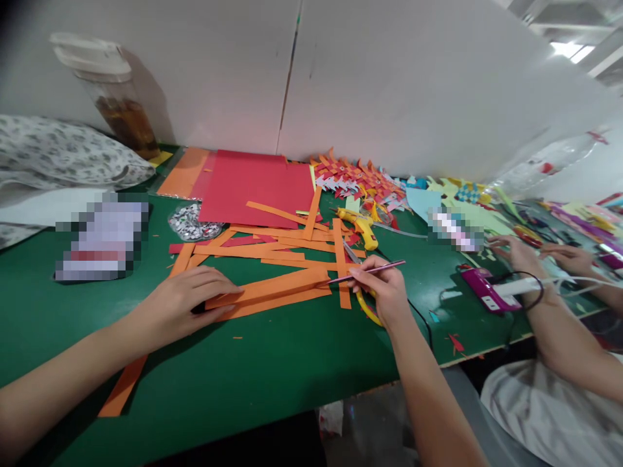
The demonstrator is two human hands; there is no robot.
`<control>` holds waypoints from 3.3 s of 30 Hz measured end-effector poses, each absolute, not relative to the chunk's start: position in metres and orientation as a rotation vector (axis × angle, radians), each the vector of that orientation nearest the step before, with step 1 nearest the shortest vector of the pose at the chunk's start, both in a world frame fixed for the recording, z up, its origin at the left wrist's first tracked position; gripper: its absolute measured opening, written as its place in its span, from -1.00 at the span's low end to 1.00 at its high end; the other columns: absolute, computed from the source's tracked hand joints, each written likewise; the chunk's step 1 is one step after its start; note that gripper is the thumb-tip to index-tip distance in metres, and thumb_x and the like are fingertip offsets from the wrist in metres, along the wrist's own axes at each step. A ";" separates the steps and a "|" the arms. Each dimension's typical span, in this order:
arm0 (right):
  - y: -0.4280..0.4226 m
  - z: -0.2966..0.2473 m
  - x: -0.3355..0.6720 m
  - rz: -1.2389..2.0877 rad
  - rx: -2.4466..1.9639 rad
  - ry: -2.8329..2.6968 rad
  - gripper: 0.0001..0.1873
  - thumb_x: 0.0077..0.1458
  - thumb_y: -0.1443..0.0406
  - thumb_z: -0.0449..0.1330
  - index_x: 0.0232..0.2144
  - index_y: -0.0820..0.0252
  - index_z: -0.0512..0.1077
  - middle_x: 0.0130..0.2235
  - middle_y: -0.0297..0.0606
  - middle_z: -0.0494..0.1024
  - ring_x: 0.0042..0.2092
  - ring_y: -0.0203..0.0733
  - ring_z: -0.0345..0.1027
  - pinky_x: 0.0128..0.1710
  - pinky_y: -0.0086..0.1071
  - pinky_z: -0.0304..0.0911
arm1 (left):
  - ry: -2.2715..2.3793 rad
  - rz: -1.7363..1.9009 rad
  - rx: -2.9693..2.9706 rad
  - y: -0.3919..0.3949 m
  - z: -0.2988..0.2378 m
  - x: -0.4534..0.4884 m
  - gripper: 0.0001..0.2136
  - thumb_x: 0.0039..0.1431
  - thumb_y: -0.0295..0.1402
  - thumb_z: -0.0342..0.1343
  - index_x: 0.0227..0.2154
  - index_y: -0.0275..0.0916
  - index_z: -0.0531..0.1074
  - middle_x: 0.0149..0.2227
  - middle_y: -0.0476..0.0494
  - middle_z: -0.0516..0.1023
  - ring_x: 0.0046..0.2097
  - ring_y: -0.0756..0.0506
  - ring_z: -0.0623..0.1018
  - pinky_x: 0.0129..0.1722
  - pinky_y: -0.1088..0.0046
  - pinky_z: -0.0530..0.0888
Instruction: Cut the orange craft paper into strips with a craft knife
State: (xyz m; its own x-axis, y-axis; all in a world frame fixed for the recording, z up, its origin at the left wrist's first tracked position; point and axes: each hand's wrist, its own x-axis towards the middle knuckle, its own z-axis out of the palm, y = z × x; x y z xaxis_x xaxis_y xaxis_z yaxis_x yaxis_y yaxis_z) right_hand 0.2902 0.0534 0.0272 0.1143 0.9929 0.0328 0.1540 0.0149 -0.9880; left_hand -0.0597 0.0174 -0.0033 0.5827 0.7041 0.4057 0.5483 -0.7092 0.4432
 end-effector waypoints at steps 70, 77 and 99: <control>0.037 0.030 0.268 0.958 -1.370 -1.459 -0.73 -0.09 0.13 0.39 -0.54 0.15 0.43 -0.56 -0.31 0.55 -0.60 -0.32 0.29 -0.60 -0.43 0.27 | 1.054 0.820 2.566 0.016 0.000 -0.058 -0.84 0.29 -0.34 0.04 -0.15 -0.23 0.47 -0.21 -0.13 0.58 -0.14 -0.12 0.54 -0.16 0.33 0.49; 0.036 0.030 0.294 0.854 -1.409 -1.348 -0.74 -0.13 0.17 0.42 -0.56 0.14 0.43 -0.57 -0.33 0.53 -0.61 -0.31 0.28 -0.60 -0.41 0.26 | 1.066 0.822 2.553 0.016 -0.001 -0.058 -0.83 0.29 -0.34 0.04 -0.14 -0.23 0.47 -0.19 -0.14 0.58 -0.12 -0.13 0.53 -0.14 0.31 0.49; 0.009 0.035 0.178 1.112 -1.271 -1.605 -0.78 0.03 0.16 0.31 -0.50 0.14 0.42 -0.52 -0.36 0.51 -0.58 -0.35 0.28 -0.56 -0.43 0.21 | 1.047 0.792 2.559 0.016 0.004 -0.058 -0.87 0.28 -0.37 0.07 -0.18 -0.24 0.45 -0.23 -0.12 0.58 -0.15 -0.13 0.53 -0.16 0.33 0.48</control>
State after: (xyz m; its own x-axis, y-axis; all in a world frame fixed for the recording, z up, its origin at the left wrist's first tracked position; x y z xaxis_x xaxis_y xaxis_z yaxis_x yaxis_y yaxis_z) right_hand 0.1776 0.0092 0.0345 -0.1853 0.9808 0.0602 0.2884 0.1128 -0.9509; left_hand -0.0578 0.0155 0.0037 0.5908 0.7086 0.3859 0.5640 -0.7047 0.4305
